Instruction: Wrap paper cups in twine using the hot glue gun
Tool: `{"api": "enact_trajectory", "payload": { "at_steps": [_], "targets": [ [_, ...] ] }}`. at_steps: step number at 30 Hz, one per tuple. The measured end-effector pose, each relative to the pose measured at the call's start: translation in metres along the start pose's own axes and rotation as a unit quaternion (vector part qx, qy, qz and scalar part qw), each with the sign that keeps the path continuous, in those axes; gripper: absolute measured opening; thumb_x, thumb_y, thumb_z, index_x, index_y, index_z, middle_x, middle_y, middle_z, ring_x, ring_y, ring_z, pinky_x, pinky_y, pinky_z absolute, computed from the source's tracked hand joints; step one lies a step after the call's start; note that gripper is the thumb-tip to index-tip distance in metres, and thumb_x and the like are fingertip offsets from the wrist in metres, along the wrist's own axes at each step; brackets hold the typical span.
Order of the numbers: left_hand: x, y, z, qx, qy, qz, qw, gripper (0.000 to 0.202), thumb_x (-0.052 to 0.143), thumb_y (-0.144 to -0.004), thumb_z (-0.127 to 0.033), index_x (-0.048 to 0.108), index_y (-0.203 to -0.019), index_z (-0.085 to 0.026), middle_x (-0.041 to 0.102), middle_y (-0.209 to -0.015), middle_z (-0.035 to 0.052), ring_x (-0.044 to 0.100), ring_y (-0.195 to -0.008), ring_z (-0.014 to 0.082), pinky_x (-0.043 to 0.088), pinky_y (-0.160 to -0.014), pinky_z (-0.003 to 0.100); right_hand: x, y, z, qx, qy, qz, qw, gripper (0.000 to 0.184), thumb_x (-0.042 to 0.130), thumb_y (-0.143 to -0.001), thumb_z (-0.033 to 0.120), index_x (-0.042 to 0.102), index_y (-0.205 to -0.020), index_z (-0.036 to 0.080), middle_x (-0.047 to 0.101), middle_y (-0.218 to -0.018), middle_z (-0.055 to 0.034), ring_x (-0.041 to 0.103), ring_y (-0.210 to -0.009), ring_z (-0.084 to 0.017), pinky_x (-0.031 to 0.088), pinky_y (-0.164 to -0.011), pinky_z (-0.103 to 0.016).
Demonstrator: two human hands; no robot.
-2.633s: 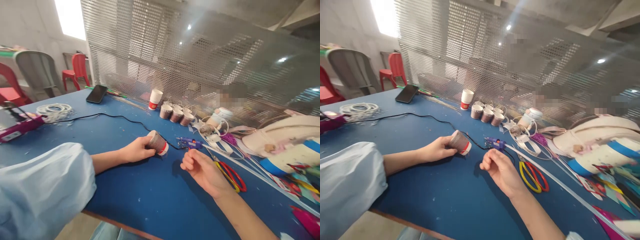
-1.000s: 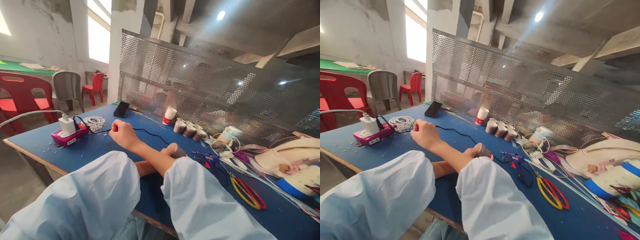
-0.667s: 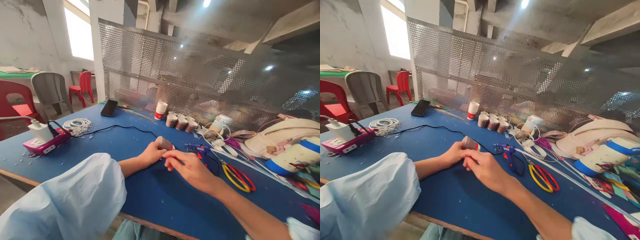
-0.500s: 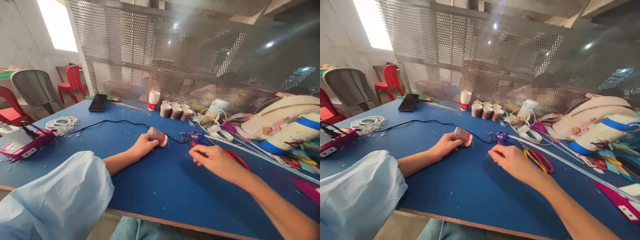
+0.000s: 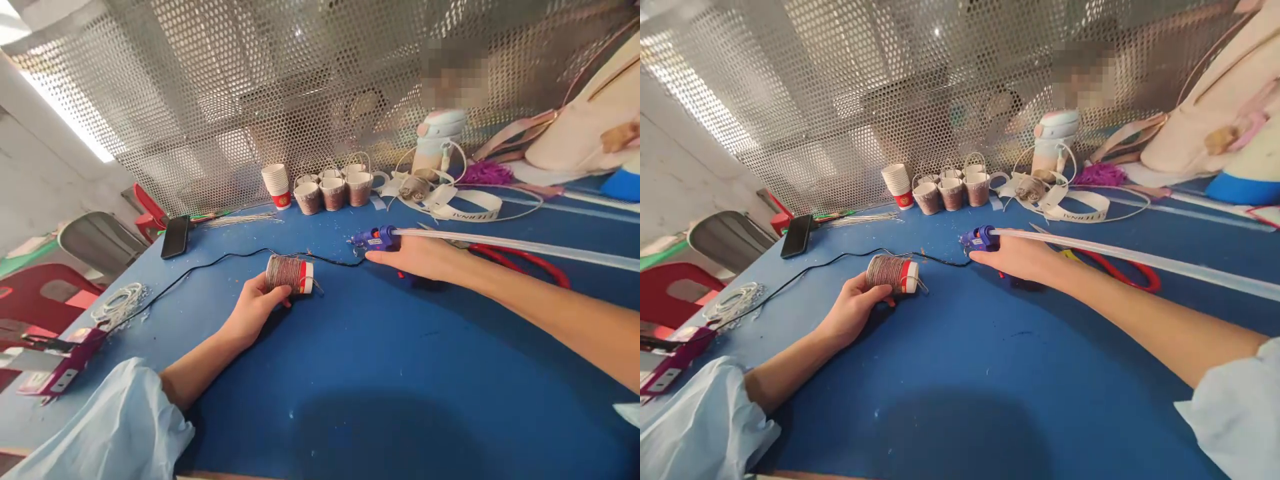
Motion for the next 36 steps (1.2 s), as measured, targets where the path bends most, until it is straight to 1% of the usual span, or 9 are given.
{"api": "enact_trajectory", "payload": {
  "at_steps": [6,9,11,14,17,22,28,32,36],
  "targets": [
    [-0.004,0.007,-0.001,0.01,-0.1,0.013,0.995,0.013,0.066,-0.074,-0.028,0.066,-0.069,-0.016,0.065,-0.069,0.0011,0.057,-0.066,0.0141,0.048,-0.063,0.026,0.002,0.013,0.003,-0.003,-0.118,-0.063,0.991,0.023,0.054,-0.08,0.042,0.06,-0.079,0.021,0.061,-0.066,0.0001,0.055,-0.062,-0.018,0.039,-0.058,-0.028],
    [-0.009,0.01,0.002,0.006,-0.136,0.008,0.991,0.015,0.066,-0.076,-0.03,0.066,-0.07,-0.016,0.065,-0.069,0.0012,0.058,-0.067,0.0141,0.047,-0.064,0.025,-0.004,0.024,0.003,0.023,-0.144,-0.075,0.986,0.025,0.054,-0.081,0.043,0.059,-0.072,0.021,0.057,-0.061,0.0011,0.051,-0.057,-0.017,0.037,-0.055,-0.028],
    [-0.011,0.011,0.003,0.011,-0.141,0.001,0.99,0.015,0.066,-0.077,-0.03,0.066,-0.076,-0.015,0.066,-0.07,0.0012,0.058,-0.067,0.0142,0.046,-0.064,0.025,-0.008,0.032,0.007,0.022,-0.17,-0.081,0.982,0.028,0.053,-0.083,0.046,0.062,-0.072,0.022,0.06,-0.066,0.0004,0.052,-0.058,-0.017,0.037,-0.055,-0.028],
    [-0.013,0.01,-0.001,0.023,-0.127,-0.013,0.992,0.017,0.066,-0.076,-0.028,0.066,-0.088,-0.016,0.067,-0.075,0.001,0.059,-0.07,0.015,0.047,-0.066,0.026,-0.003,0.041,0.019,0.0,-0.251,-0.057,0.966,0.031,0.051,-0.086,0.046,0.066,-0.076,0.021,0.067,-0.077,-0.0007,0.059,-0.065,-0.016,0.041,-0.059,-0.028],
    [-0.013,0.01,-0.006,0.017,-0.124,-0.023,0.992,0.016,0.066,-0.074,-0.023,0.066,-0.088,-0.016,0.065,-0.075,-0.0001,0.057,-0.068,0.014,0.047,-0.067,0.026,0.012,0.05,0.034,-0.021,-0.318,0.001,0.948,0.035,0.05,-0.088,0.046,0.067,-0.073,0.02,0.068,-0.077,-0.0018,0.062,-0.067,-0.016,0.044,-0.062,-0.028],
    [-0.02,0.011,-0.013,0.018,-0.116,-0.058,0.991,0.011,0.06,-0.07,-0.015,0.064,-0.08,-0.016,0.063,-0.072,-0.0016,0.056,-0.07,0.0134,0.044,-0.067,0.025,0.021,0.063,0.048,-0.024,-0.313,0.023,0.949,0.039,0.049,-0.088,0.046,0.062,-0.063,0.019,0.067,-0.079,-0.0021,0.06,-0.065,-0.015,0.043,-0.058,-0.027],
    [-0.021,0.009,-0.01,0.012,-0.14,-0.065,0.988,0.004,0.059,-0.072,-0.02,0.06,-0.074,-0.016,0.062,-0.073,-0.0014,0.055,-0.071,0.0134,0.042,-0.065,0.023,0.016,0.071,0.065,-0.075,-0.325,0.001,0.943,0.021,0.052,-0.085,0.036,0.058,-0.073,0.021,0.063,-0.066,0.0021,0.051,-0.054,-0.012,0.037,-0.053,-0.025],
    [-0.02,0.007,-0.014,0.023,-0.141,-0.076,0.987,0.021,0.068,-0.074,-0.033,0.063,-0.082,-0.015,0.062,-0.072,-0.0015,0.055,-0.067,0.0124,0.043,-0.062,0.023,0.021,0.072,0.069,-0.086,-0.308,0.009,0.947,0.017,0.054,-0.084,0.034,0.056,-0.074,0.021,0.061,-0.064,0.0028,0.045,-0.051,-0.01,0.031,-0.049,-0.024],
    [-0.019,0.005,-0.015,0.009,-0.154,-0.097,0.983,0.036,0.075,-0.068,-0.036,0.064,-0.094,-0.014,0.068,-0.08,0.0013,0.059,-0.072,0.0137,0.047,-0.066,0.024,0.023,0.072,0.069,-0.083,-0.311,0.009,0.947,0.018,0.053,-0.085,0.036,0.055,-0.074,0.021,0.061,-0.065,0.0031,0.045,-0.052,-0.01,0.03,-0.05,-0.023]
  ]
}}
Point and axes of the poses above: each hand's wrist, its own y-axis away from the middle knuckle, its own x-axis out of the palm, z = x × y, the point moved 9 cm from there along -y, towards the middle knuckle
